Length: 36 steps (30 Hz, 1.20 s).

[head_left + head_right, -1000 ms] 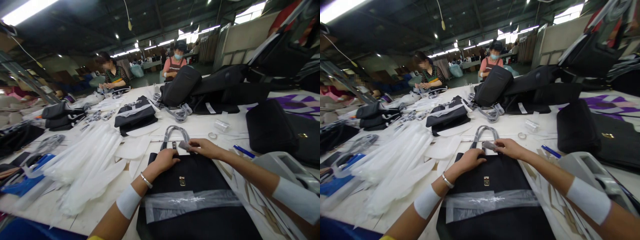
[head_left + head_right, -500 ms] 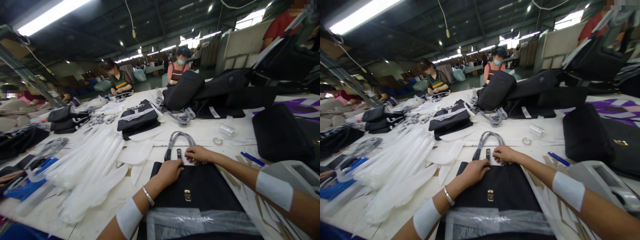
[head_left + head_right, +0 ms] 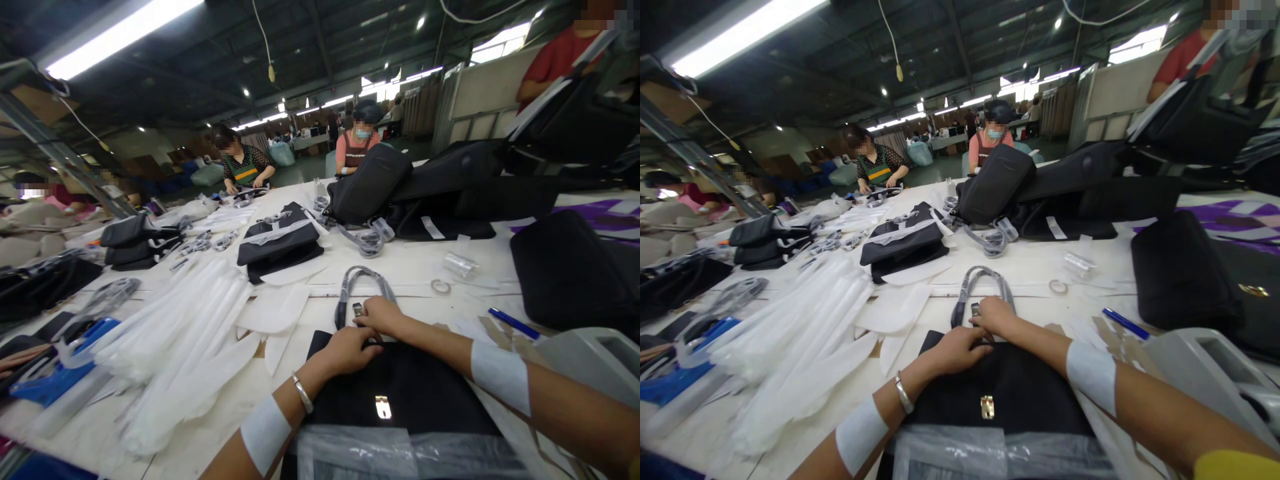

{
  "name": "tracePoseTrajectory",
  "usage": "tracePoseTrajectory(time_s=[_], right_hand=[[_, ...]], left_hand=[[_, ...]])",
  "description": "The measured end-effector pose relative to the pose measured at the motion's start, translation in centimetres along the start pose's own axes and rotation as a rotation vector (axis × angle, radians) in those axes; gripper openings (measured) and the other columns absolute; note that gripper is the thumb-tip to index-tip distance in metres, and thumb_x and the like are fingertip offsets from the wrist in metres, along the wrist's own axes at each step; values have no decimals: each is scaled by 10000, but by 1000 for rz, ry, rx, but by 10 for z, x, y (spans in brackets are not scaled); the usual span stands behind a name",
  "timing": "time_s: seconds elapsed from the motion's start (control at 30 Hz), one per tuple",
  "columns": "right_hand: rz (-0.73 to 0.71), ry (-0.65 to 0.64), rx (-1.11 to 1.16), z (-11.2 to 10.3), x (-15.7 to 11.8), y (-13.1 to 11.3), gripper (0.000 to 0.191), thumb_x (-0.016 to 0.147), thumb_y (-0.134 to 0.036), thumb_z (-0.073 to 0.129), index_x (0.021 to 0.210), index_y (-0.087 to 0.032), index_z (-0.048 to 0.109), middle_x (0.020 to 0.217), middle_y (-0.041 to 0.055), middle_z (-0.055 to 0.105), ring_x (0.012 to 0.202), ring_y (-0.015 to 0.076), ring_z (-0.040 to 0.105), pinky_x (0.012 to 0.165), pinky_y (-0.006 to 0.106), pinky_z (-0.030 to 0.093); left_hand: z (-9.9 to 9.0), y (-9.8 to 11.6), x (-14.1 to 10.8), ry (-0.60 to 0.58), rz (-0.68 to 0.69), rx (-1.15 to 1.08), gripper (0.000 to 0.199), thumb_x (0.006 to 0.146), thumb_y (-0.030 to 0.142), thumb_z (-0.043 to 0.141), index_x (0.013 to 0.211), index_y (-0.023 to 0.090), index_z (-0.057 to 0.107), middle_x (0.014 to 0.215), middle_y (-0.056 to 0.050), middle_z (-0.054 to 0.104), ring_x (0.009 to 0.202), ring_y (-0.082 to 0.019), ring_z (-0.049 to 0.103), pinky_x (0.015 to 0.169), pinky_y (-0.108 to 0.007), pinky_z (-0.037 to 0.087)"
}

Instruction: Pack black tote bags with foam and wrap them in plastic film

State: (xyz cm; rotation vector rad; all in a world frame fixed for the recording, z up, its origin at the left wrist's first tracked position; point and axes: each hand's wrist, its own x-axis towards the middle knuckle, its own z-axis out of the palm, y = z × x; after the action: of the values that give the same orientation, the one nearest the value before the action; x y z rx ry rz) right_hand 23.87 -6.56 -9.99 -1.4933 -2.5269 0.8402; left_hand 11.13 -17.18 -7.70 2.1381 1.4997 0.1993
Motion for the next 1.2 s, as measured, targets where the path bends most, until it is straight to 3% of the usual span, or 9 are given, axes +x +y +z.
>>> tracePoseTrajectory(time_s=[0.17, 0.3, 0.43, 0.6, 0.77, 0.87, 0.93, 1.07, 1.2], right_hand=[[16, -93, 188, 6, 3, 2, 295, 737, -423, 706, 579, -176, 670, 562, 52, 663, 630, 194, 645, 598, 266, 454], [33, -90, 420, 4, -2, -4, 204, 789, -372, 654, 806, -172, 691, 667, 24, 690, 618, 139, 615, 540, 218, 419], [-13, -52, 618, -7, -26, -12, 340, 855, -481, 559, 966, -169, 639, 804, 41, 693, 697, 140, 614, 557, 217, 421], [-259, 32, 858, -24, -65, -9, 332, 809, -520, 654, 825, -191, 622, 932, 51, 685, 869, 203, 614, 819, 318, 475], [-168, -27, 1034, -29, -79, -9, 330, 777, -489, 712, 773, -190, 572, 868, 31, 666, 823, 181, 598, 767, 312, 484], [-133, -152, 1142, -29, -85, -18, 350, 743, -480, 744, 770, -185, 558, 811, 9, 640, 764, 152, 591, 711, 283, 494], [-155, -280, 1134, -32, -94, -25, 351, 732, -468, 759, 772, -179, 564, 781, -2, 631, 728, 140, 593, 694, 275, 502], [-240, -524, 920, -43, -116, -29, 336, 824, -496, 665, 822, -164, 618, 773, 26, 680, 712, 169, 645, 690, 300, 515], [-309, -318, 544, -52, -138, -12, 356, 932, -476, 518, 908, -174, 705, 863, 54, 725, 807, 206, 672, 753, 316, 494]], left_hand=[[0, 0, -1, -64, -8, 35, 353, 897, 461, 536, 1110, 215, 672, 1072, -90, 730, 989, -290, 680, 843, -375, 530], [2, 2, -2, -50, -26, 35, 356, 912, 487, 518, 1053, 209, 691, 1010, -86, 737, 952, -281, 686, 822, -365, 533], [0, 8, -13, 57, -49, 11, 331, 915, 421, 556, 1131, 195, 664, 1052, -97, 725, 983, -272, 671, 876, -372, 523], [-18, 12, -45, 172, 77, -28, 479, 871, 271, 633, 1342, 229, 559, 1260, -109, 637, 1153, -269, 597, 1012, -397, 469], [-34, 0, -56, 356, 33, -146, 259, 884, 145, 553, 1085, 221, 698, 1165, -54, 693, 1054, -215, 651, 977, -354, 502], [-36, -4, -47, 510, 1, -157, 558, 805, 97, 621, 1342, 222, 532, 1306, -78, 626, 1152, -236, 609, 1015, -395, 488], [-35, -2, -40, 504, 93, -171, 682, 786, 82, 636, 1423, 242, 451, 1421, -74, 546, 1265, -232, 542, 1072, -386, 447], [-28, 7, -34, 386, 130, -246, 288, 883, 169, 595, 1145, 229, 698, 1136, -37, 733, 1047, -193, 680, 951, -293, 517], [-23, 13, -41, 484, 19, -337, 231, 948, 317, 552, 1047, 212, 732, 1006, -40, 760, 924, -186, 708, 868, -285, 543]])
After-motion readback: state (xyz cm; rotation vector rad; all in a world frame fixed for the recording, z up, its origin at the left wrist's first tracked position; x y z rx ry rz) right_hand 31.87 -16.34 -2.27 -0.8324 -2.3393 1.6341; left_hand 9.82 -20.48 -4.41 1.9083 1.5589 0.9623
